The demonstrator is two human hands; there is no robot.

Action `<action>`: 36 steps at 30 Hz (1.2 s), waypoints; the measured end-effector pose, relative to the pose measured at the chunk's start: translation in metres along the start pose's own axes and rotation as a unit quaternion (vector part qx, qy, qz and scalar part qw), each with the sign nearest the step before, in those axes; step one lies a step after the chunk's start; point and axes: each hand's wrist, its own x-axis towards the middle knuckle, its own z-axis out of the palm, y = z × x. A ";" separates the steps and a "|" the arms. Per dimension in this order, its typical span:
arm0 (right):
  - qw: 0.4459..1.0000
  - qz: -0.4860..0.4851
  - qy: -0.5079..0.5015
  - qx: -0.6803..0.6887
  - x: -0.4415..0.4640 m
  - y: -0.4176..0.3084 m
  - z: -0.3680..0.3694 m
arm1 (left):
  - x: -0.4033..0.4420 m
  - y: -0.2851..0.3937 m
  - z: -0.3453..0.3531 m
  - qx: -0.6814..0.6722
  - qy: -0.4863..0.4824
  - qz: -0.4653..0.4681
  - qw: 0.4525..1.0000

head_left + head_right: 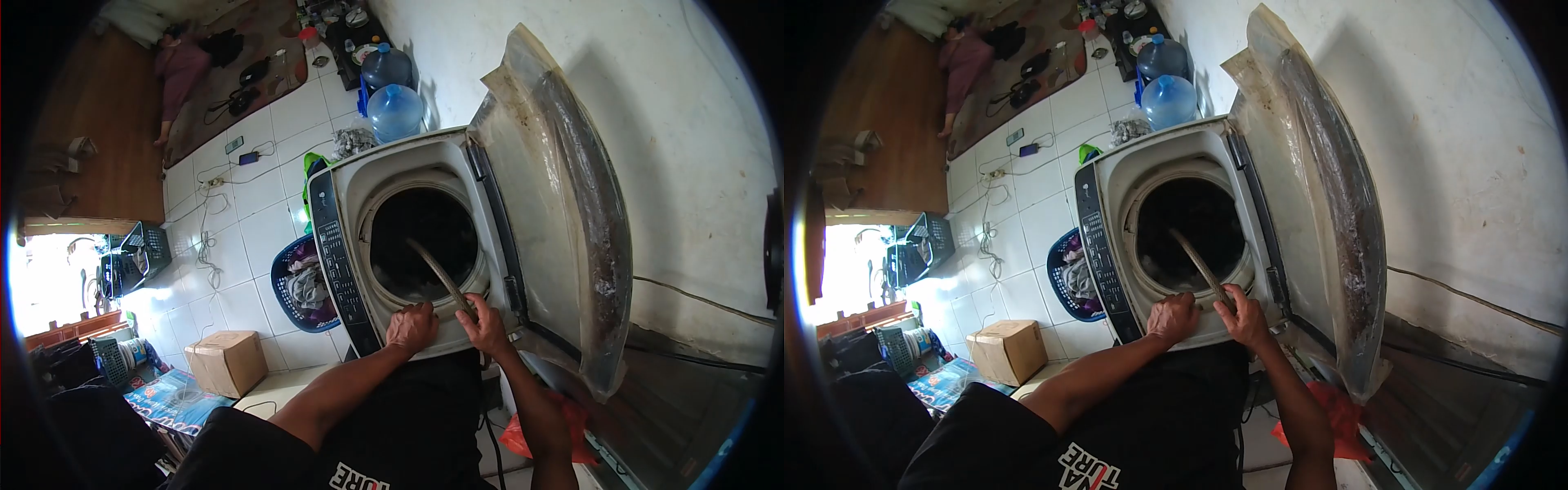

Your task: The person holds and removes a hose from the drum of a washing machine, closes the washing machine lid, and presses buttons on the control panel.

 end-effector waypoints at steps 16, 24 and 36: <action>0.997 -0.047 0.068 0.001 -0.001 0.005 0.003 | 0.000 0.003 -0.003 -0.006 -0.007 -0.009 1.000; 0.996 -0.047 0.075 -0.009 0.001 0.006 0.002 | -0.001 0.000 -0.001 -0.015 -0.004 -0.014 1.000; 0.999 -0.027 0.043 -0.008 0.003 0.004 0.000 | 0.000 0.000 0.000 -0.017 -0.008 -0.013 1.000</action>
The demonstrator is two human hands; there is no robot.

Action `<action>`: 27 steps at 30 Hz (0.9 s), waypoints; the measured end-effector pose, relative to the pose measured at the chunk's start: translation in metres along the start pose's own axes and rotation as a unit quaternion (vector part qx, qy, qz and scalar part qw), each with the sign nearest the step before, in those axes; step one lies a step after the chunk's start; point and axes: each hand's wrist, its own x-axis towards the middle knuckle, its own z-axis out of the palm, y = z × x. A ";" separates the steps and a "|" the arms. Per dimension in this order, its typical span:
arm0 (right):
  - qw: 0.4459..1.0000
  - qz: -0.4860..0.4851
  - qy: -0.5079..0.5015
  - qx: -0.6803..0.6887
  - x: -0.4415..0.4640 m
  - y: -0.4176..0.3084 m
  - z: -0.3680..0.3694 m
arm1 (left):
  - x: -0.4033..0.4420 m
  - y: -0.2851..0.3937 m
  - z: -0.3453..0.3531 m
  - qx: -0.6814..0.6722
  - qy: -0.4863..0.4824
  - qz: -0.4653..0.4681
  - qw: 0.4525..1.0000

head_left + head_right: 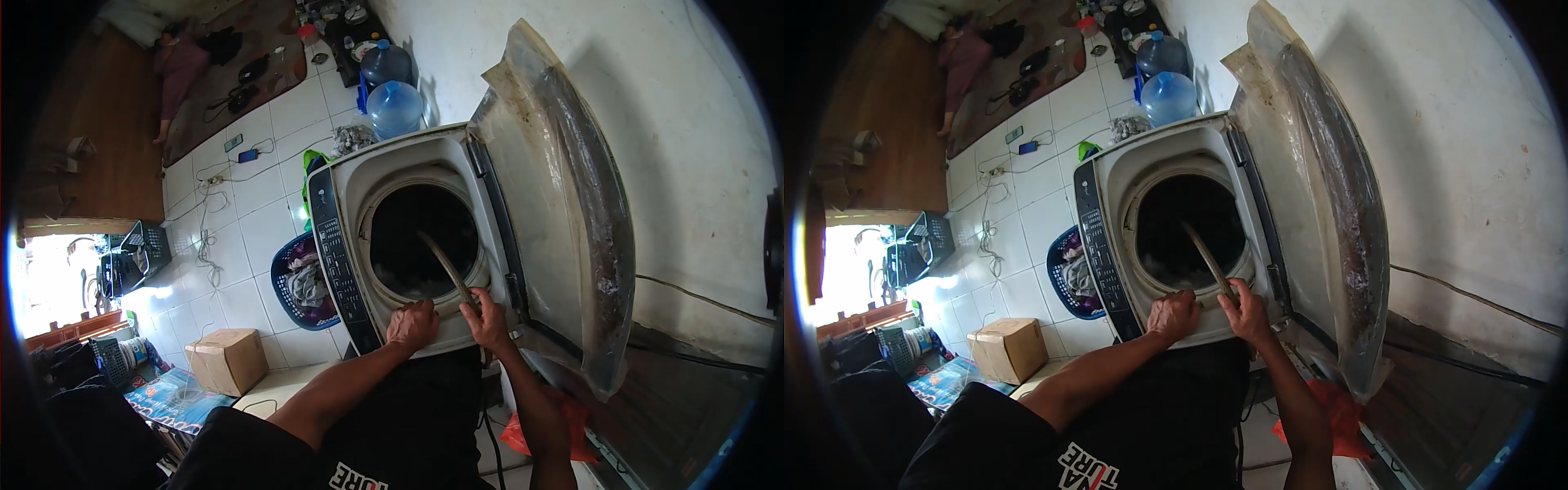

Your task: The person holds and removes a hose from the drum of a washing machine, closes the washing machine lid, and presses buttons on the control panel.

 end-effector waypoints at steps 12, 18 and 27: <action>0.999 0.011 0.023 0.037 0.000 -0.001 0.003 | 0.000 0.002 -0.003 0.010 -0.007 -0.001 1.000; 0.999 0.016 0.037 0.031 0.002 -0.005 0.003 | 0.000 0.002 -0.004 0.012 -0.009 -0.004 1.000; 0.999 0.013 0.044 0.004 0.002 0.009 0.010 | -0.001 0.002 -0.001 0.010 -0.019 -0.019 1.000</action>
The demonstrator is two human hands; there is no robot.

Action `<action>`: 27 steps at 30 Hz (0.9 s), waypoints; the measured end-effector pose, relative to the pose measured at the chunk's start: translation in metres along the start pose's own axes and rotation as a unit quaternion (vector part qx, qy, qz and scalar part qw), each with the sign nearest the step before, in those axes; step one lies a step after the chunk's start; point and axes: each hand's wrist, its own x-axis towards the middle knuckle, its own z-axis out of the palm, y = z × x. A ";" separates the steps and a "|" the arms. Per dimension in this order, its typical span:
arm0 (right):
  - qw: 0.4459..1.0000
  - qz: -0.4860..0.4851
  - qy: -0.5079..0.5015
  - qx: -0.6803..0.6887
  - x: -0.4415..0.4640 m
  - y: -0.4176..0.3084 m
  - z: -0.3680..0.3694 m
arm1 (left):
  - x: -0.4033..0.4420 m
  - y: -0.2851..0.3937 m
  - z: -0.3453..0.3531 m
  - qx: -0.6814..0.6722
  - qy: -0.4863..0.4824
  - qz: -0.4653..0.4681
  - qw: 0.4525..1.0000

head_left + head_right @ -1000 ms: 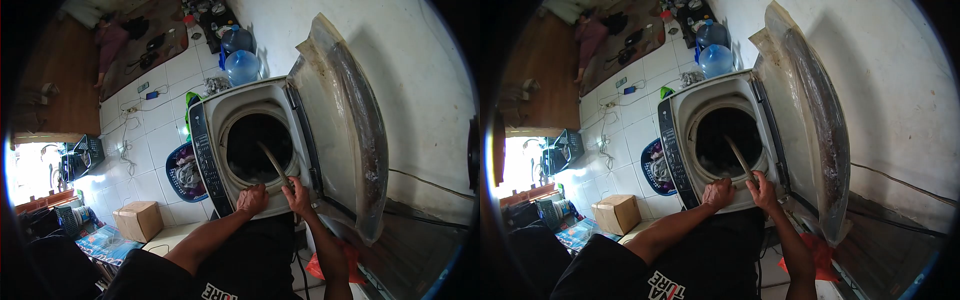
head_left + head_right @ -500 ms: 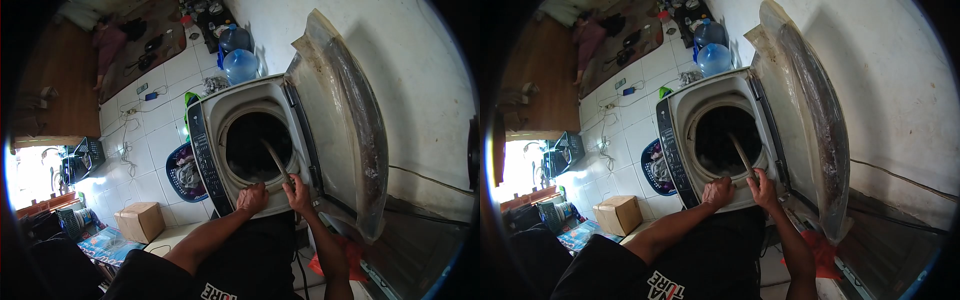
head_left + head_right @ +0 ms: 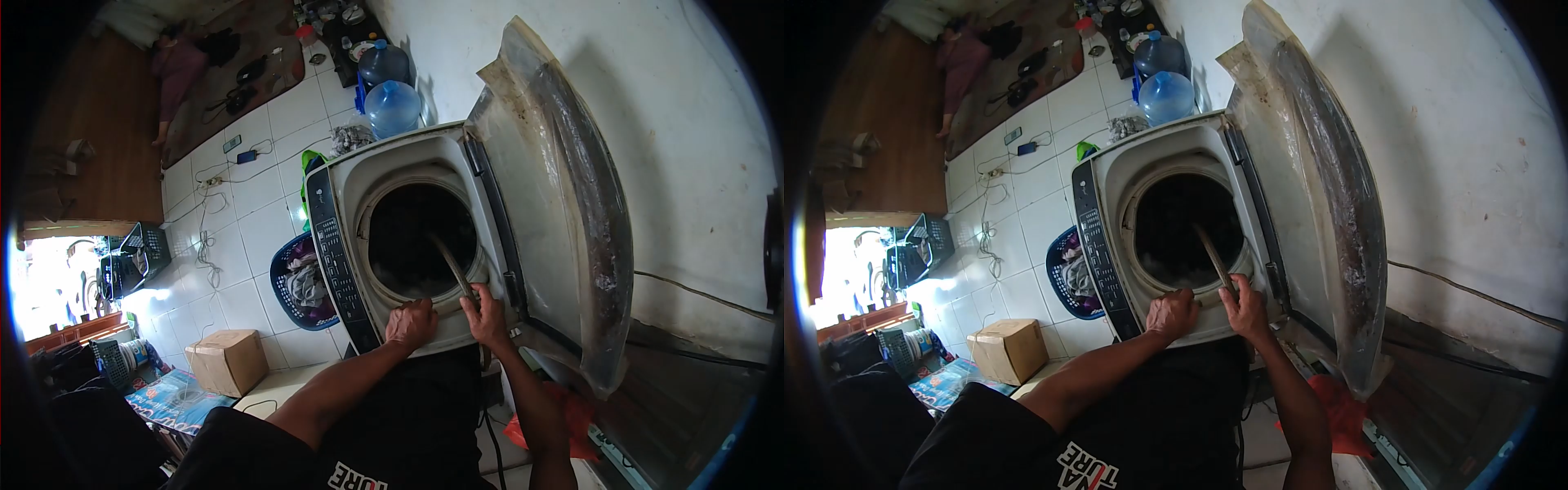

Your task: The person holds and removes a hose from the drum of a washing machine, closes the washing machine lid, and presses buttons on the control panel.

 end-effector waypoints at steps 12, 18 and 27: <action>1.000 0.003 -0.002 -0.023 0.000 0.001 0.002 | 0.001 0.006 -0.007 0.016 -0.036 -0.026 0.999; 0.996 0.049 -0.029 -0.065 0.004 -0.003 0.004 | 0.001 0.002 -0.002 -0.003 0.003 0.005 1.000; 0.996 0.017 0.029 -0.084 0.003 0.007 0.011 | 0.001 0.005 -0.007 0.001 -0.014 -0.015 1.000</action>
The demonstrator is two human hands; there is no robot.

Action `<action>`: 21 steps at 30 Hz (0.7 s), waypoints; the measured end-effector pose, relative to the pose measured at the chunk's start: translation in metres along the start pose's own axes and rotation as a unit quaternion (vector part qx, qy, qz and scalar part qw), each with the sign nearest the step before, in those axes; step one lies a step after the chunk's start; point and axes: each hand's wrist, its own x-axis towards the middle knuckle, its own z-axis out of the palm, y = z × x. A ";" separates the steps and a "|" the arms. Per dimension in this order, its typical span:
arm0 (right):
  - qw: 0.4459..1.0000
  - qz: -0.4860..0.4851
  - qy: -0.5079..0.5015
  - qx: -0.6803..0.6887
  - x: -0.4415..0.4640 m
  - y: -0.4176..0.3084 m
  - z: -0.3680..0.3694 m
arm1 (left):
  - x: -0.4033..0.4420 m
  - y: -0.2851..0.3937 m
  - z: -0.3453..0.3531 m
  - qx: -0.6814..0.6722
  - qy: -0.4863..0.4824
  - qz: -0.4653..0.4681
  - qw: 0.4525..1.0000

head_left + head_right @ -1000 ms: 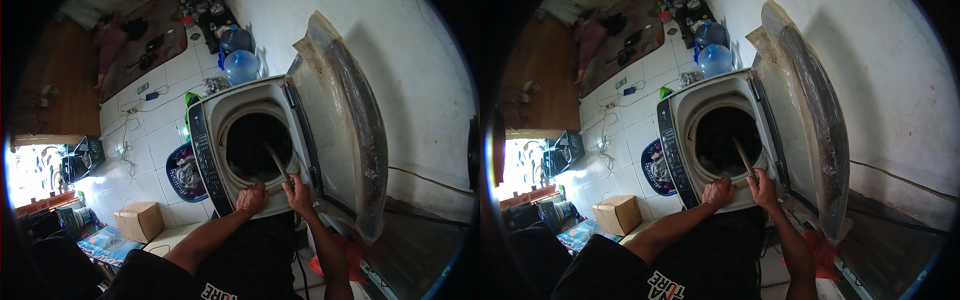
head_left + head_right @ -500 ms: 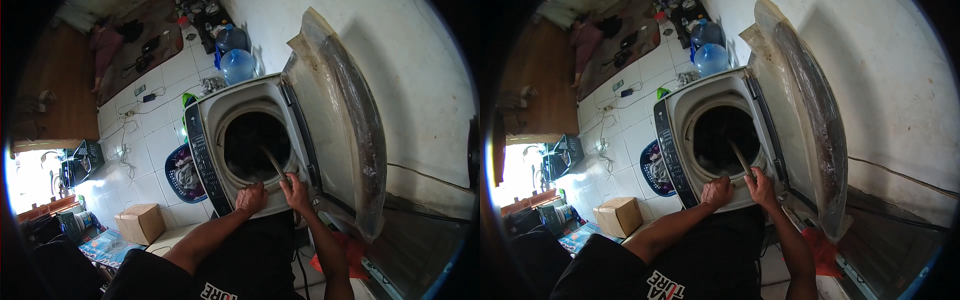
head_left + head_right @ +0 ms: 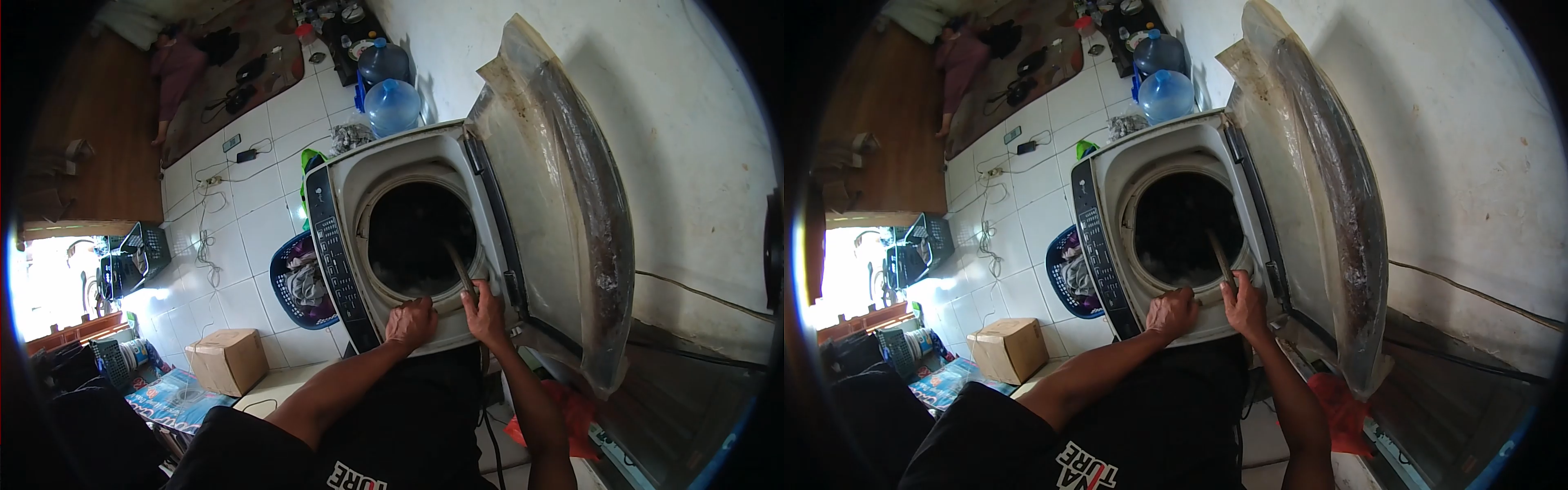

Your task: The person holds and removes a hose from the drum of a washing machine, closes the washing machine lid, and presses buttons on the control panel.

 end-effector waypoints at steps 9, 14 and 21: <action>1.000 0.000 -0.001 0.011 -0.001 -0.004 -0.003 | 0.000 -0.002 0.002 -0.005 0.006 0.010 1.000; 0.999 0.021 -0.029 0.029 0.000 0.000 -0.002 | 0.001 -0.006 0.008 -0.010 0.027 0.031 0.999; 1.000 -0.001 -0.031 -0.006 0.001 -0.002 -0.001 | 0.000 -0.003 0.006 -0.002 0.015 0.024 1.000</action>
